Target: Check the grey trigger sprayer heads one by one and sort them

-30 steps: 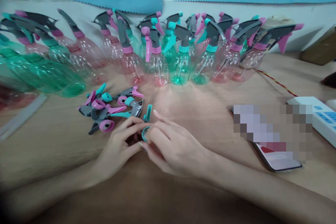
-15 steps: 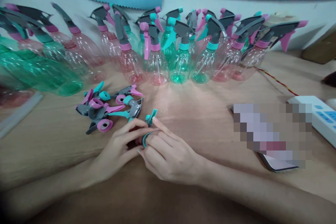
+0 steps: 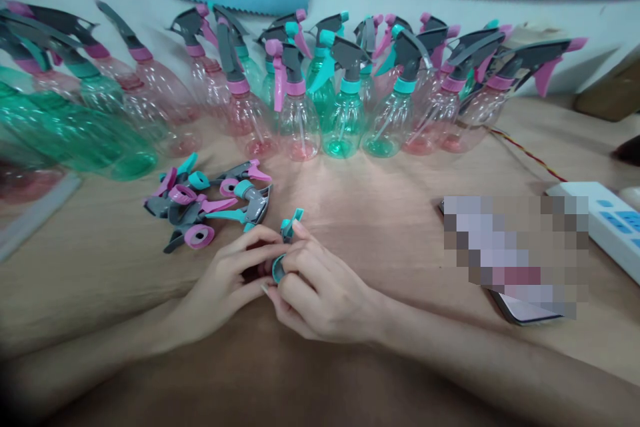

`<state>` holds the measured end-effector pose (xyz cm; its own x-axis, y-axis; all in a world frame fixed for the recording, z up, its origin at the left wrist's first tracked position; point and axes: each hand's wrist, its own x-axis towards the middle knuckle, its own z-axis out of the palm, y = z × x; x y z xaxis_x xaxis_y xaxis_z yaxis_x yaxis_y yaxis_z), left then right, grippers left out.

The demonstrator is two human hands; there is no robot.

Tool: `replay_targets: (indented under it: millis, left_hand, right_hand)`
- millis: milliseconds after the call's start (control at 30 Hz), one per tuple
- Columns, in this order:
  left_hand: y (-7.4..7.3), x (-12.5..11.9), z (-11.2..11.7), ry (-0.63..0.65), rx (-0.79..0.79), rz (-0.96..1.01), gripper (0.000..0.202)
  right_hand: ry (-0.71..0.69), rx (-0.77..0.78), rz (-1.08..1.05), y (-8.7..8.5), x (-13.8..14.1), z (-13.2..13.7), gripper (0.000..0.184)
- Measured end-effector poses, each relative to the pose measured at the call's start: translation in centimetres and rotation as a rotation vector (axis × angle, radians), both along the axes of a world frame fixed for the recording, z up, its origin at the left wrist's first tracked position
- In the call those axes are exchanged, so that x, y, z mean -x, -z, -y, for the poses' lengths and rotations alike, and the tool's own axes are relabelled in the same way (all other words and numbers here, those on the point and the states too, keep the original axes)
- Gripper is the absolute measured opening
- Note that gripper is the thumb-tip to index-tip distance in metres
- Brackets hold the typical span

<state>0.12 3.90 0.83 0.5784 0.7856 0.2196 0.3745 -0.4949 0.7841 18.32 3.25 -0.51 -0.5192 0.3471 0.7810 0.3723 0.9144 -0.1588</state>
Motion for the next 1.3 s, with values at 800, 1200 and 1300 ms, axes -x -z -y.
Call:
replay_targets:
  millis: [800,1200,1300]
  left_hand:
    - [-0.1,-0.1,0.3,0.008,-0.11,-0.092,0.029]
    - [-0.2,-0.2,0.4,0.007,-0.129,-0.083,0.028]
    - [-0.3,-0.2,0.4,0.007,-0.125,-0.087,0.029]
  right_hand:
    - [0.01,-0.076,0.089,-0.6,0.3,-0.1,0.016]
    - [0.124,-0.042,0.09,-0.8,0.5,0.9,0.009]
    - [0.117,0.013,0.071,-0.8,0.4,1.1,0.014]
